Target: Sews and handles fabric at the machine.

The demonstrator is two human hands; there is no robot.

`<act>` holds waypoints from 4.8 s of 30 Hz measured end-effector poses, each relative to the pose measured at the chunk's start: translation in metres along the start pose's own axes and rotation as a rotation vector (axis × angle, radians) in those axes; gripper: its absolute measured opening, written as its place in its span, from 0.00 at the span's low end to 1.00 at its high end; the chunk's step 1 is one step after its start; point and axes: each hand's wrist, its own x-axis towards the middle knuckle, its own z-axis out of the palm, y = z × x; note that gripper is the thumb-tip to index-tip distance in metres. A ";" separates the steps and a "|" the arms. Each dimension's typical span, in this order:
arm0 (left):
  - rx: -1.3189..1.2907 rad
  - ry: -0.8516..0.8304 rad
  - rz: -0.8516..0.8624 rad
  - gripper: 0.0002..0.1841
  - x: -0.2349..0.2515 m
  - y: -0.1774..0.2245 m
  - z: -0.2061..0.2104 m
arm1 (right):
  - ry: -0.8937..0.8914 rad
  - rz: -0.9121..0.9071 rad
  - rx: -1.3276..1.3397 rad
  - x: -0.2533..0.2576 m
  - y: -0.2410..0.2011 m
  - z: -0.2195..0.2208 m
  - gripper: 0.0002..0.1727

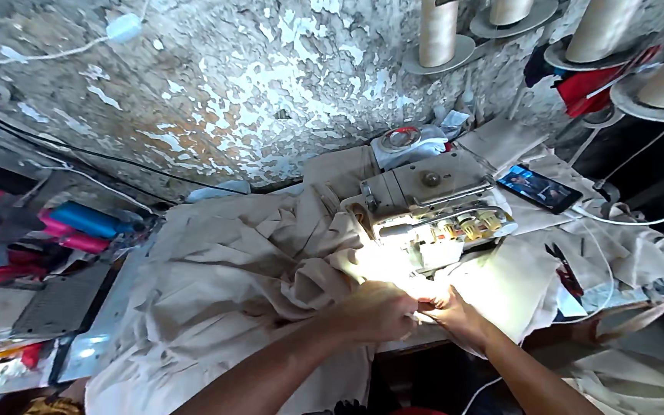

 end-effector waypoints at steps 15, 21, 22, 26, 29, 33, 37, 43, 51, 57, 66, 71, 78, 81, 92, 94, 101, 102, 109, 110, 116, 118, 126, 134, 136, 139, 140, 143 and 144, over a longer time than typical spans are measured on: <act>0.234 0.301 -0.078 0.18 0.013 -0.053 -0.018 | 0.075 0.103 0.140 0.029 0.009 0.005 0.09; 0.199 0.303 -0.193 0.10 0.001 -0.072 -0.043 | 0.046 0.238 -0.001 0.041 0.005 0.000 0.12; 0.138 0.325 -0.173 0.11 0.000 -0.069 -0.043 | 0.059 0.227 0.008 0.042 0.005 0.001 0.12; -0.075 0.255 -0.124 0.14 -0.001 -0.041 -0.035 | 0.112 0.163 -0.019 0.034 0.009 0.002 0.11; 0.031 0.301 -0.102 0.15 -0.002 -0.012 -0.003 | 0.228 -0.046 -0.268 0.023 0.012 0.008 0.08; 0.372 0.716 -0.116 0.07 0.015 -0.002 0.071 | 0.287 -0.196 -0.581 0.013 0.016 0.013 0.12; 0.488 0.862 -0.225 0.07 0.025 0.001 0.093 | 0.325 -0.200 -0.700 0.012 0.012 0.019 0.13; 0.380 0.826 -0.311 0.11 0.030 -0.001 0.081 | 0.328 -0.176 -0.743 0.010 0.005 0.021 0.15; 0.410 1.110 -0.150 0.07 0.036 -0.042 0.087 | 0.318 -0.109 -0.737 0.013 0.005 0.022 0.15; 0.234 1.139 -0.101 0.16 0.033 -0.085 0.088 | 0.315 -0.032 -0.765 0.011 -0.004 0.024 0.15; 0.099 1.144 -0.213 0.15 0.047 -0.107 0.064 | 0.530 0.252 -0.826 -0.044 -0.014 -0.058 0.11; 0.039 1.162 -0.305 0.14 0.050 -0.101 0.063 | 0.491 0.826 -0.928 -0.064 -0.011 -0.140 0.18; -0.010 1.219 -0.324 0.17 0.034 -0.082 0.096 | 0.160 1.212 -0.962 -0.047 0.004 -0.156 0.21; -0.068 1.258 -0.293 0.14 0.027 -0.069 0.114 | 0.113 1.216 -1.007 -0.043 0.001 -0.149 0.22; -0.602 1.329 -0.299 0.08 0.018 -0.041 0.128 | 0.593 0.527 -0.895 -0.049 -0.065 -0.091 0.21; -0.682 1.300 -0.301 0.08 0.015 -0.040 0.126 | 0.434 0.411 -0.756 -0.038 -0.075 -0.058 0.22; -0.767 1.260 -0.282 0.08 0.009 -0.036 0.123 | 0.017 0.326 -0.995 0.031 -0.084 0.006 0.12; -0.759 1.269 -0.270 0.09 0.010 -0.037 0.124 | -0.032 0.335 -1.013 0.039 -0.085 0.010 0.13; -0.715 1.258 -0.233 0.08 0.015 -0.043 0.128 | 0.048 0.241 -0.981 0.055 -0.066 0.029 0.14; -0.694 1.232 -0.214 0.08 0.012 -0.042 0.128 | 0.052 0.231 -0.973 0.052 -0.065 0.029 0.13; -0.929 0.912 0.506 0.13 -0.089 -0.037 0.125 | 0.180 0.322 -0.729 -0.004 -0.076 -0.023 0.16; -0.941 0.923 0.692 0.14 -0.140 -0.042 0.111 | 0.371 0.364 -0.643 -0.035 -0.061 -0.050 0.21; -0.641 1.134 -0.433 0.16 -0.161 -0.140 0.102 | 0.640 0.852 -0.765 -0.068 -0.001 -0.145 0.26; -0.588 1.397 -0.645 0.15 -0.147 -0.172 0.161 | 0.506 0.716 -0.900 -0.072 0.000 -0.113 0.25; -0.641 1.561 -0.639 0.14 -0.164 -0.165 0.174 | 0.486 0.479 -0.856 -0.069 -0.019 -0.088 0.22; -0.692 1.685 -0.641 0.15 -0.174 -0.134 0.205 | 0.271 0.297 -0.661 -0.058 -0.045 -0.036 0.17; -0.667 1.683 -0.615 0.16 -0.171 -0.121 0.219 | 0.193 0.237 -0.612 -0.054 -0.050 -0.018 0.16; -0.577 1.661 -0.489 0.22 -0.157 -0.088 0.260 | 0.053 -0.012 -0.502 -0.035 -0.044 0.034 0.16; -0.573 1.669 -0.469 0.27 -0.151 -0.082 0.271 | 0.007 -0.064 -0.481 -0.026 -0.040 0.047 0.17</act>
